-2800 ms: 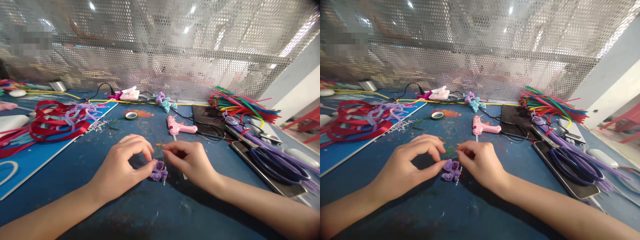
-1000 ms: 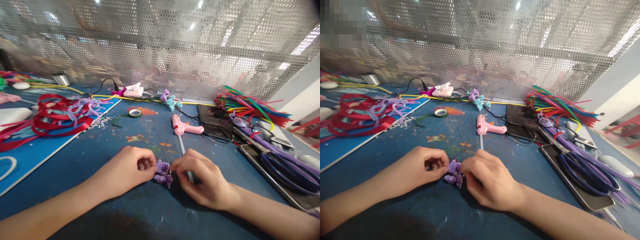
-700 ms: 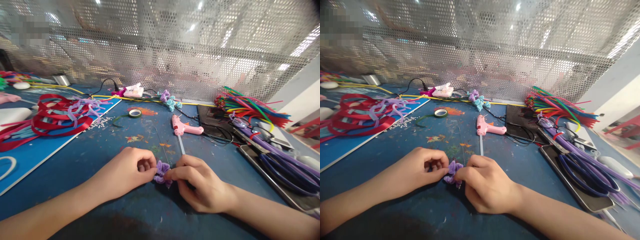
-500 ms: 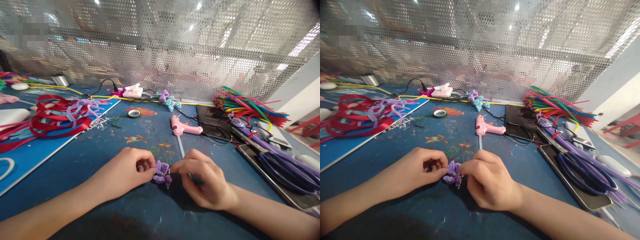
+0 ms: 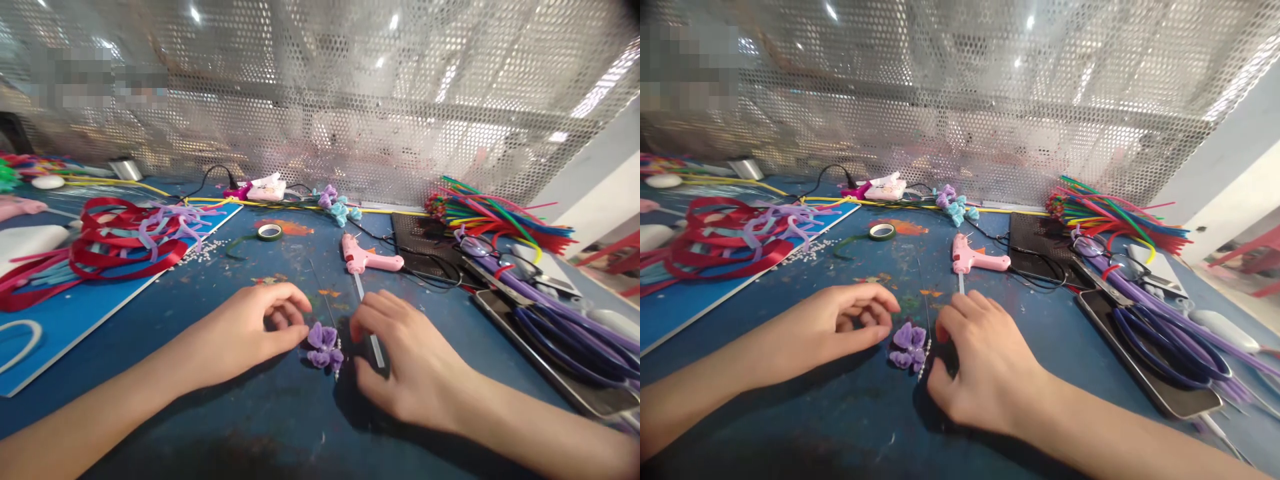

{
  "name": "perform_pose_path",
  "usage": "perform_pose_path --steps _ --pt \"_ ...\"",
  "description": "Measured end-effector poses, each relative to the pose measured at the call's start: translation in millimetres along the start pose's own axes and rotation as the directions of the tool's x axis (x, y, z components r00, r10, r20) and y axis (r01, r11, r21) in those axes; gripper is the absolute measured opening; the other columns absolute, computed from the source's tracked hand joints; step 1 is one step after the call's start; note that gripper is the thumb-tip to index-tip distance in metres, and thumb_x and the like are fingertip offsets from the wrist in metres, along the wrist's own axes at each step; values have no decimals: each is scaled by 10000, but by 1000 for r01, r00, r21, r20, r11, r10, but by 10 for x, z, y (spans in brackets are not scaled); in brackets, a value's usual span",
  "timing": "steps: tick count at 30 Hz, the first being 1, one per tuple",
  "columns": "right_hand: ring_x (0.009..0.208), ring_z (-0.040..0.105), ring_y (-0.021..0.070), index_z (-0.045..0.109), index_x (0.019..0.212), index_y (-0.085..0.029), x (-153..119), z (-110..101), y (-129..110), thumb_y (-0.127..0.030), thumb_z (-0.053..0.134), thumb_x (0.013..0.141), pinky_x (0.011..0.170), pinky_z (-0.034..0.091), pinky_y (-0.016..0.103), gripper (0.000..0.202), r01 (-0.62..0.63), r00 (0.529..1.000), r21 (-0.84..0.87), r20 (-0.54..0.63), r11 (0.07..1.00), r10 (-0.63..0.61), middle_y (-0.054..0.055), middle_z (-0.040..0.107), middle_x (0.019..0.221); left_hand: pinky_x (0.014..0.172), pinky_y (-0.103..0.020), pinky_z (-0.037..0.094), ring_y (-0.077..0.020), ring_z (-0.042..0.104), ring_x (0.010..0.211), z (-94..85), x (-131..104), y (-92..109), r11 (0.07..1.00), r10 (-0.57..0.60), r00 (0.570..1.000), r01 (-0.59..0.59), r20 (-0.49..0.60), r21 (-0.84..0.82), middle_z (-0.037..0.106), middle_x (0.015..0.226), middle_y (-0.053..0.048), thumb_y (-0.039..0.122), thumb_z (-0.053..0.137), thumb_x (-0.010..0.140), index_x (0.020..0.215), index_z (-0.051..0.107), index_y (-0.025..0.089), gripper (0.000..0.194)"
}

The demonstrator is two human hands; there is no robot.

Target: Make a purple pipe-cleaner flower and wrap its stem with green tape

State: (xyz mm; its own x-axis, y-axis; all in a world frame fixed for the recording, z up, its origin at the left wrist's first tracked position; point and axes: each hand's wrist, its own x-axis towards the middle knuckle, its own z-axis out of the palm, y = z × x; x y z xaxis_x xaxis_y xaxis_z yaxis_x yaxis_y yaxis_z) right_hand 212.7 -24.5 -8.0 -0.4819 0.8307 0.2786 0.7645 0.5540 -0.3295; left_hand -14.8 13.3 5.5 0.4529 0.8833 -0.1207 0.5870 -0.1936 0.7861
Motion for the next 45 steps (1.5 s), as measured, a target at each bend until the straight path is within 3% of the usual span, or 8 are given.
perform_pose_path --steps 8,16,20,23,29,33,42,45 --pt "762 547 232 576 790 -181 -75 188 -163 -342 537 807 664 439 361 166 -77 993 -202 74 976 93 64 576 810 621 -237 529 -175 668 795 3 0 78 897 30 1000 -27 0 -442 716 873 -52 260 522 876 954 674 194 183" --pt "720 585 240 604 799 -151 -98 89 -160 -154 456 835 605 412 339 152 -92 982 -378 116 921 146 94 610 789 537 -187 540 -102 615 589 -134 6 181 370 -133 990 12 -40 -929 648 697 -32 62 521 816 866 672 150 182" --pt "752 582 219 581 796 -148 -81 32 -84 -142 441 857 645 412 315 153 -173 979 -330 44 928 199 83 604 803 539 -173 536 -95 599 595 -432 7 245 54 -200 930 -303 -307 -952 587 655 -31 58 385 833 832 613 145 244" --pt "783 567 197 555 799 -155 -24 3 8 -165 442 872 683 414 301 135 -253 967 -180 -31 950 252 69 595 836 457 -151 462 -63 494 475 -709 -24 209 -7 -140 808 -578 -572 -816 472 544 13 1 377 745 716 526 149 212" --pt "697 511 146 481 756 -179 154 4 149 -221 409 891 614 395 253 158 -112 973 169 -183 979 143 22 556 767 480 -158 420 -57 465 495 -1015 37 0 339 -111 566 -751 -817 -567 464 552 23 -48 412 744 761 566 127 233" --pt "671 511 149 487 781 -179 416 -74 123 -259 418 890 600 397 260 152 -41 953 260 -279 965 116 19 563 731 580 -214 475 -80 527 605 -1059 63 -79 604 -39 496 -680 -867 -416 544 687 20 46 532 802 848 625 149 147" --pt "550 518 116 535 712 -175 1273 -358 -153 -184 526 787 539 401 238 76 -34 980 367 -173 930 104 -12 560 600 486 -212 427 -114 531 589 -1307 230 -563 855 -49 223 -495 -974 -156 536 732 12 197 550 730 850 578 187 124" --pt "491 503 105 564 650 -162 1430 -356 -188 -155 534 768 497 408 238 122 -133 991 395 35 909 129 4 574 560 664 -277 481 -170 579 760 -1344 291 -742 962 123 295 -269 -948 41 593 864 -42 236 494 779 928 570 171 180"
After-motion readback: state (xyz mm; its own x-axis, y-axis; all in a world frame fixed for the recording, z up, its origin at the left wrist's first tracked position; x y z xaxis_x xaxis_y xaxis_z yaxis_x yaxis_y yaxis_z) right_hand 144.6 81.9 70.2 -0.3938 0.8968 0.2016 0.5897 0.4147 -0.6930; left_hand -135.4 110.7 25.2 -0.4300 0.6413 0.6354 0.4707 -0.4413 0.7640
